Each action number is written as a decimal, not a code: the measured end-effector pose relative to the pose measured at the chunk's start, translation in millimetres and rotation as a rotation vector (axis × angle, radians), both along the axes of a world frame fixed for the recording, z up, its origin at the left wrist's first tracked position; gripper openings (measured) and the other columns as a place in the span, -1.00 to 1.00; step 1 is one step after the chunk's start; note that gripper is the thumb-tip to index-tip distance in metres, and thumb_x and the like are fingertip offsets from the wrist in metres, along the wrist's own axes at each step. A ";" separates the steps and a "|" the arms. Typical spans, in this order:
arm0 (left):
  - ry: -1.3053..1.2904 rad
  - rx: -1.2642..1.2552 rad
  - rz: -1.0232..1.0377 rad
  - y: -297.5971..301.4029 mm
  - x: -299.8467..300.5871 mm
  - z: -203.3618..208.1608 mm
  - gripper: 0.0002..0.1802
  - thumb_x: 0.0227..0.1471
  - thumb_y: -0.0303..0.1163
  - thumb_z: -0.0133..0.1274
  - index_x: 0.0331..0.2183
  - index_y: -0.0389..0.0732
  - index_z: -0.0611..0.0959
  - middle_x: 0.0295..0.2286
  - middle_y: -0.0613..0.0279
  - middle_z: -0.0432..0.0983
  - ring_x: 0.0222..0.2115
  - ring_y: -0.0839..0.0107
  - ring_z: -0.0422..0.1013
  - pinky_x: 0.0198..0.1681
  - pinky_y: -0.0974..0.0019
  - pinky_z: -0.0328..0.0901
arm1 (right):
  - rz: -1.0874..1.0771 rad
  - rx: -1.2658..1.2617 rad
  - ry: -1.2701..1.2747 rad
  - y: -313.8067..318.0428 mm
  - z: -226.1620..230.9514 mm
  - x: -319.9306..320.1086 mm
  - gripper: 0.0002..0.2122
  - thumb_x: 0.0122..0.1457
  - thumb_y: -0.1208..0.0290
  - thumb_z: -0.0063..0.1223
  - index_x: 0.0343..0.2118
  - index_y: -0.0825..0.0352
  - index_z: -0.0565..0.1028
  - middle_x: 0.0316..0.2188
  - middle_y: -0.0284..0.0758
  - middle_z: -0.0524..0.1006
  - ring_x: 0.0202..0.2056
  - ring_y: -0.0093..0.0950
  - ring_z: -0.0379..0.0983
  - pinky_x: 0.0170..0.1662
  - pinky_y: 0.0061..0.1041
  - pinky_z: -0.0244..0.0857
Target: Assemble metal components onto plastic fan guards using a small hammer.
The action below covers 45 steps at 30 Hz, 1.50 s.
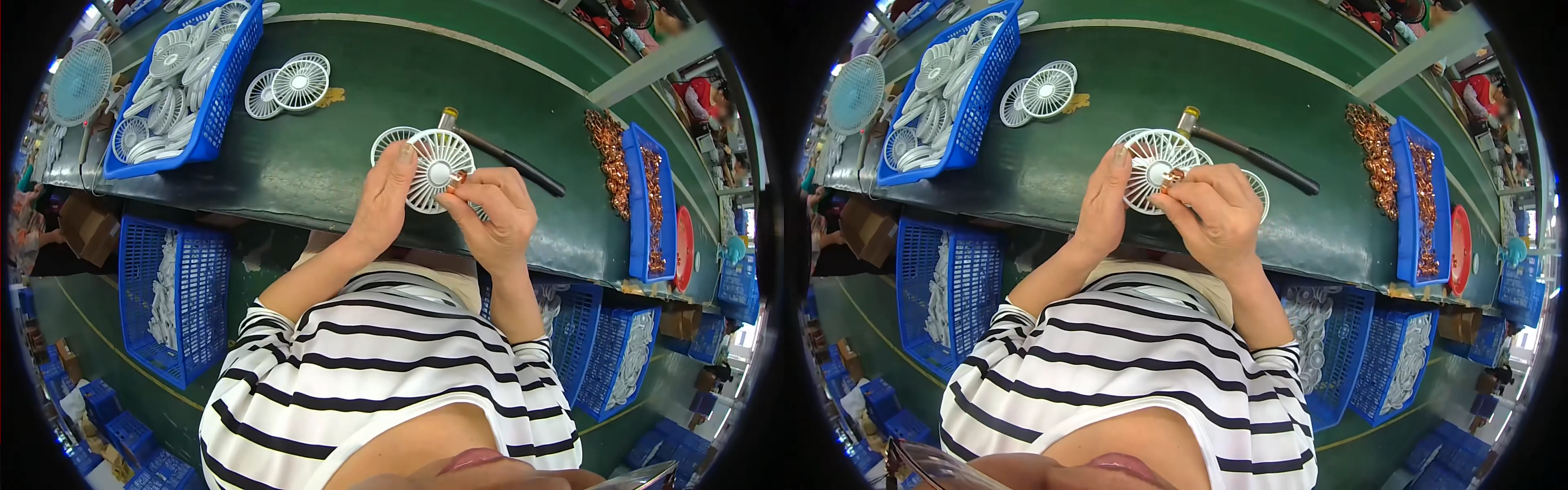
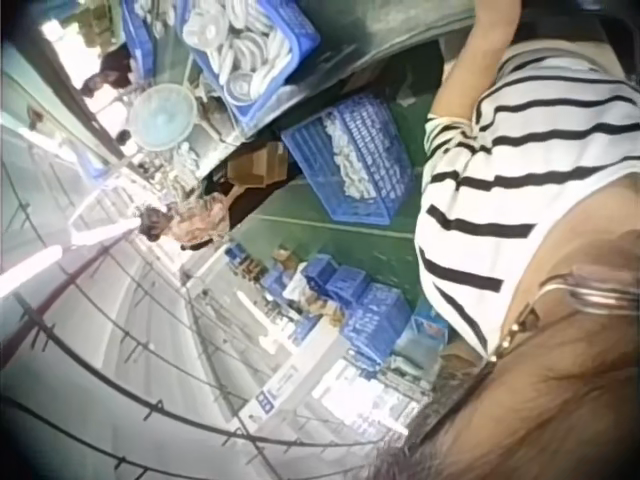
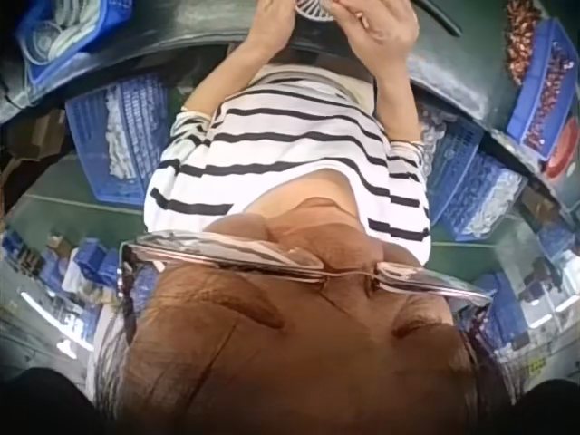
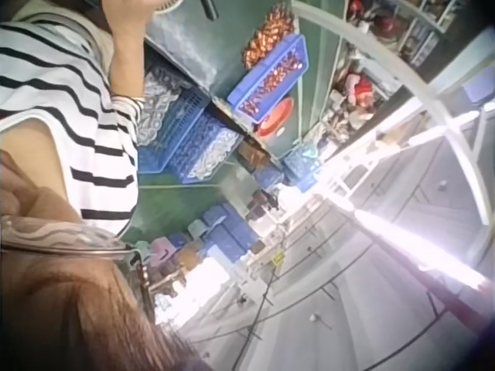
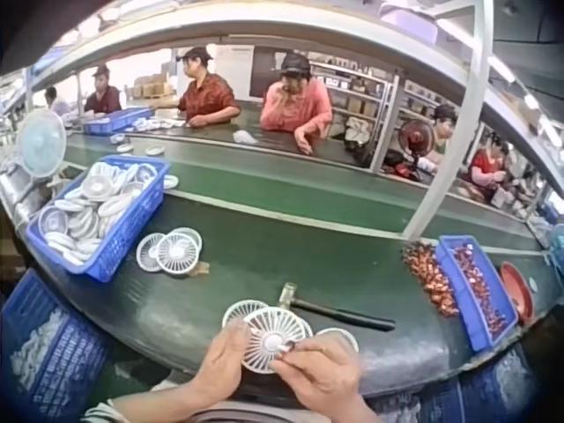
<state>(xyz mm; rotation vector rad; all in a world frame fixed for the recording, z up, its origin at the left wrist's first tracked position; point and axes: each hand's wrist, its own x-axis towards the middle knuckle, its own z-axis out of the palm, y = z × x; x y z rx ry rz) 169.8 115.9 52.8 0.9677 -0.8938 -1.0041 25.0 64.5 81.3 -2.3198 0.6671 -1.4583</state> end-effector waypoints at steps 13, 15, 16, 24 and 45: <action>0.145 0.071 -0.144 2.5 -2.3 -5.8 -0.71 0.13 -0.40 -0.12 -0.12 -0.27 0.29 -0.27 0.24 0.39 -0.27 0.57 0.32 -0.19 0.44 0.28 | -0.341 0.007 0.108 6.6 -14.7 11.9 -0.77 -0.12 0.33 0.29 -0.36 0.22 0.56 -0.28 -0.40 0.54 -0.03 -0.28 0.32 0.12 -0.15 0.01; 0.273 0.130 -0.242 5.4 0.7 3.8 -0.67 0.12 -0.38 -0.12 -0.08 -0.27 0.29 -0.26 0.26 0.39 -0.27 0.58 0.36 -0.20 0.47 0.30 | -0.284 -0.127 0.230 3.4 -11.1 2.3 -0.70 -0.17 0.23 0.32 -0.31 0.14 0.61 -0.15 -0.46 0.56 0.07 -0.29 0.26 0.20 -0.12 -0.11; 0.353 0.154 -0.287 7.1 -0.3 15.6 -0.65 0.12 -0.38 -0.13 -0.06 -0.27 0.29 -0.26 0.27 0.39 -0.27 0.58 0.37 -0.21 0.48 0.31 | -0.210 -0.106 0.220 2.0 -9.5 -2.9 -0.68 -0.20 0.16 0.32 -0.31 0.09 0.64 -0.10 -0.51 0.55 0.12 -0.28 0.23 0.23 -0.13 -0.19; 0.275 0.159 -0.306 11.5 -3.0 7.1 -0.45 0.08 -0.50 0.03 0.11 -0.33 0.31 -0.12 0.14 0.42 -0.14 0.47 0.41 -0.07 0.40 0.34 | 0.216 0.084 0.235 -15.9 -10.9 -21.3 -0.72 -0.04 0.22 0.22 -0.27 0.23 0.63 -0.06 -0.29 0.53 0.14 -0.19 0.25 0.21 -0.18 -0.05; -1.351 0.004 0.552 -33.1 101.8 -29.0 -0.27 -0.03 -0.10 0.13 0.14 -0.13 0.31 0.16 -0.26 0.03 0.21 -0.22 -0.10 0.19 -0.26 -0.17 | -1.324 0.374 0.565 -168.0 -82.2 -258.5 -0.78 0.10 0.15 0.07 -0.36 0.20 0.55 -0.38 -0.21 0.59 -0.33 -0.16 0.52 -0.26 -0.17 0.37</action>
